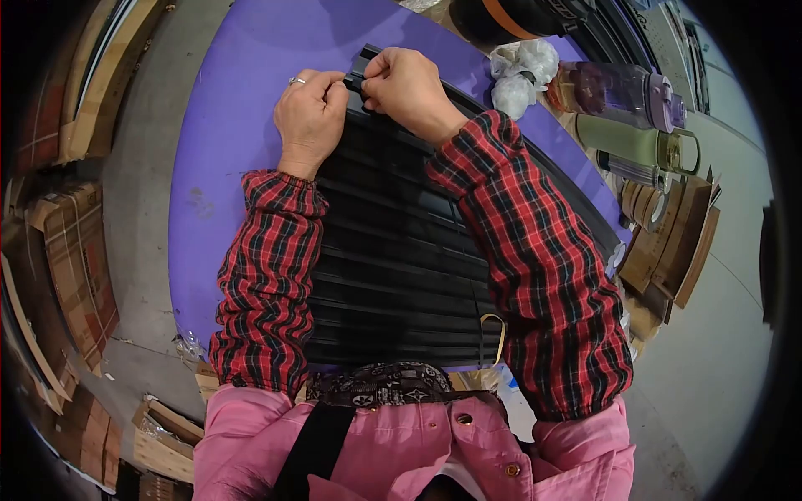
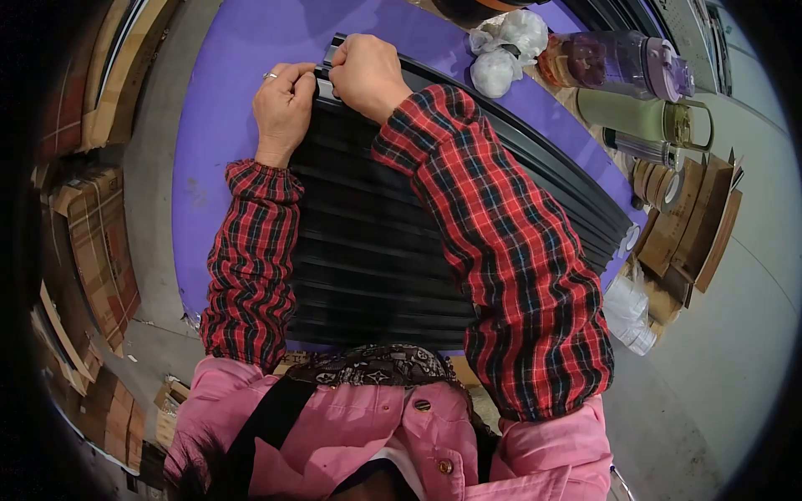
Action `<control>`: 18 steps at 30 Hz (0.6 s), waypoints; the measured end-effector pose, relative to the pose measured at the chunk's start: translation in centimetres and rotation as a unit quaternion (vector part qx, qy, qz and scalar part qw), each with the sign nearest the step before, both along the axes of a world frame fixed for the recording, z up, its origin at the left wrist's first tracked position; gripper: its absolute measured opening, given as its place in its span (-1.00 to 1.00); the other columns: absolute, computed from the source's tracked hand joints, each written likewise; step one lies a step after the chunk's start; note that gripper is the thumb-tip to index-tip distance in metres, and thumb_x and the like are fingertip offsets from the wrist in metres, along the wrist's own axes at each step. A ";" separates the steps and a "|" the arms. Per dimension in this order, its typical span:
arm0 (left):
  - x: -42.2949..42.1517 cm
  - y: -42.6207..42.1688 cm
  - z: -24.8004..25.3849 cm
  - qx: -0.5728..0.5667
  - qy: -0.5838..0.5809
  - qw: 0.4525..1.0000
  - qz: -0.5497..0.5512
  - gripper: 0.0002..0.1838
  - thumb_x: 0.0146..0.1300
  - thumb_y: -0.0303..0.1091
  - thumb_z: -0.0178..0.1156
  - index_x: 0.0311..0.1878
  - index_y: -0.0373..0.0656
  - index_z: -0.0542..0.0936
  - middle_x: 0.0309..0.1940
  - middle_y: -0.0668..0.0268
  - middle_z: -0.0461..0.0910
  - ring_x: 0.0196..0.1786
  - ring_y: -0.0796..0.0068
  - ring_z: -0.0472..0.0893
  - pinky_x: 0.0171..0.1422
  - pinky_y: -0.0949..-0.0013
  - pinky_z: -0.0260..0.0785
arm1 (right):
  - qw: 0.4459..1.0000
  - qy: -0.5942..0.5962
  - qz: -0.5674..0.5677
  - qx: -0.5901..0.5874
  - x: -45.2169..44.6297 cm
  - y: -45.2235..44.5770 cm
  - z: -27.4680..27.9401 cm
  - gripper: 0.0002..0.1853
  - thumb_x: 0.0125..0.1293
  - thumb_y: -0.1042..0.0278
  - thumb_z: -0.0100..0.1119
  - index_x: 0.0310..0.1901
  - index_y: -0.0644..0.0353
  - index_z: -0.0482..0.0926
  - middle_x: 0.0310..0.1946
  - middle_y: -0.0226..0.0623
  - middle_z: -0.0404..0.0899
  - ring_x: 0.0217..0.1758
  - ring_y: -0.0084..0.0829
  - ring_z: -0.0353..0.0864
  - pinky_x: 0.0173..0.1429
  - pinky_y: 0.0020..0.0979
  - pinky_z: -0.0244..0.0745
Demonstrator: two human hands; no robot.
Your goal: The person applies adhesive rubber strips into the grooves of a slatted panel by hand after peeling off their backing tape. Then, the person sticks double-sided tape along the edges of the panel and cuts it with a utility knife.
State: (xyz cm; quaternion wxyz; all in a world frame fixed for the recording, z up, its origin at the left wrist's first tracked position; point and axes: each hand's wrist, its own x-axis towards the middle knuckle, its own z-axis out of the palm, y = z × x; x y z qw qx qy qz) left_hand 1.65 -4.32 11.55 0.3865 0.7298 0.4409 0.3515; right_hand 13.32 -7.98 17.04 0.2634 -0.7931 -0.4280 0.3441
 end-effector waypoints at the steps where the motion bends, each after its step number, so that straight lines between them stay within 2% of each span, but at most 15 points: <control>1: 0.0 0.0 0.0 0.004 0.003 1.000 0.000 -0.85 -0.03 -0.36 0.01 -0.45 -0.14 0.56 -0.51 0.31 0.49 -0.45 0.32 0.47 -0.35 0.35 0.30 | 1.000 0.003 -0.002 -0.001 0.0 0.2 0.0 -0.92 -0.03 0.57 0.10 -0.49 0.36 0.41 -0.64 -0.33 0.47 -0.58 -0.58 0.52 -0.51 -0.60 0.43; 4: 0.1 0.0 0.0 -0.003 -0.002 1.000 0.002 -0.86 -0.01 -0.32 0.06 -0.46 -0.14 0.56 -0.53 0.32 0.48 -0.47 0.35 0.47 -0.38 0.38 0.29 | 1.000 0.020 -0.008 -0.004 0.1 0.6 -0.3 -0.94 -0.04 0.60 0.08 -0.50 0.37 0.41 -0.64 -0.31 0.47 -0.58 -0.57 0.52 -0.51 -0.61 0.44; 6: 0.1 0.0 -0.1 -0.019 -0.007 1.000 -0.005 -0.86 0.00 -0.29 0.09 -0.47 -0.13 0.56 -0.55 0.33 0.48 -0.48 0.37 0.46 -0.39 0.39 0.28 | 1.000 -0.001 -0.007 0.006 0.2 0.7 -0.8 -0.95 -0.13 0.51 0.10 -0.55 0.29 0.49 -0.71 -0.25 0.51 -0.58 -0.38 0.55 -0.36 -0.45 0.45; 7: 0.1 0.0 -0.1 -0.035 -0.011 0.999 -0.011 -0.84 0.00 -0.26 0.12 -0.47 -0.13 0.57 -0.56 0.34 0.47 -0.49 0.39 0.46 -0.41 0.40 0.28 | 1.000 0.000 -0.008 0.006 0.2 0.8 -0.9 -0.95 -0.13 0.51 0.10 -0.55 0.29 0.49 -0.71 -0.25 0.51 -0.58 -0.38 0.55 -0.36 -0.45 0.45; 10: 0.2 0.0 0.1 -0.041 0.018 0.999 -0.012 -0.83 0.00 -0.22 0.14 -0.49 -0.12 0.57 -0.58 0.36 0.46 -0.50 0.42 0.45 -0.42 0.41 0.26 | 0.999 -0.042 0.001 -0.013 0.3 0.8 -1.2 -0.91 -0.14 0.51 0.13 -0.52 0.28 0.51 -0.68 -0.21 0.52 -0.55 -0.34 0.56 -0.33 -0.44 0.45; 12: 0.2 0.0 0.3 -0.052 0.026 0.998 -0.019 -0.82 -0.01 -0.22 0.14 -0.49 -0.12 0.57 -0.57 0.36 0.46 -0.50 0.42 0.45 -0.42 0.41 0.26 | 0.999 -0.050 0.002 0.000 0.6 0.5 -1.3 -0.81 -0.17 0.51 0.16 -0.41 0.29 0.51 -0.60 -0.16 0.53 -0.50 -0.29 0.56 -0.31 -0.42 0.45; 13: 0.2 0.0 0.4 -0.061 0.031 0.997 -0.022 -0.82 -0.01 -0.21 0.14 -0.49 -0.12 0.57 -0.57 0.36 0.46 -0.49 0.42 0.46 -0.41 0.41 0.26 | 0.999 -0.049 -0.003 -0.002 0.5 0.2 -0.2 -0.81 -0.17 0.51 0.16 -0.41 0.29 0.51 -0.60 -0.16 0.53 -0.50 -0.29 0.56 -0.31 -0.42 0.45; 15: 0.3 0.2 0.2 -0.065 0.038 0.997 -0.030 -0.81 -0.01 -0.19 0.14 -0.48 -0.11 0.57 -0.56 0.36 0.46 -0.49 0.41 0.46 -0.40 0.41 0.27 | 0.994 0.101 0.014 -0.035 0.4 -1.2 2.4 -0.67 -0.08 0.59 0.13 -0.20 0.39 0.37 -0.48 -0.17 0.50 -0.55 -0.51 0.54 -0.51 -0.57 0.45; 17: 0.1 0.4 0.0 -0.066 0.044 0.996 -0.036 -0.79 -0.01 -0.17 0.14 -0.48 -0.11 0.58 -0.56 0.36 0.47 -0.48 0.41 0.46 -0.40 0.41 0.27 | 0.985 -0.106 0.132 0.043 0.9 -3.7 3.2 -0.61 -0.12 0.59 0.14 -0.15 0.29 0.38 -0.46 -0.13 0.48 -0.49 -0.50 0.54 -0.46 -0.50 0.44; 18: 0.1 0.5 0.0 -0.071 0.049 0.996 -0.034 -0.78 -0.02 -0.15 0.14 -0.46 -0.10 0.58 -0.55 0.35 0.48 -0.47 0.41 0.47 -0.38 0.41 0.27 | 0.954 -0.236 0.166 0.086 1.4 -5.2 3.6 -0.59 -0.13 0.59 0.13 -0.13 0.24 0.39 -0.46 -0.12 0.47 -0.46 -0.50 0.54 -0.44 -0.46 0.43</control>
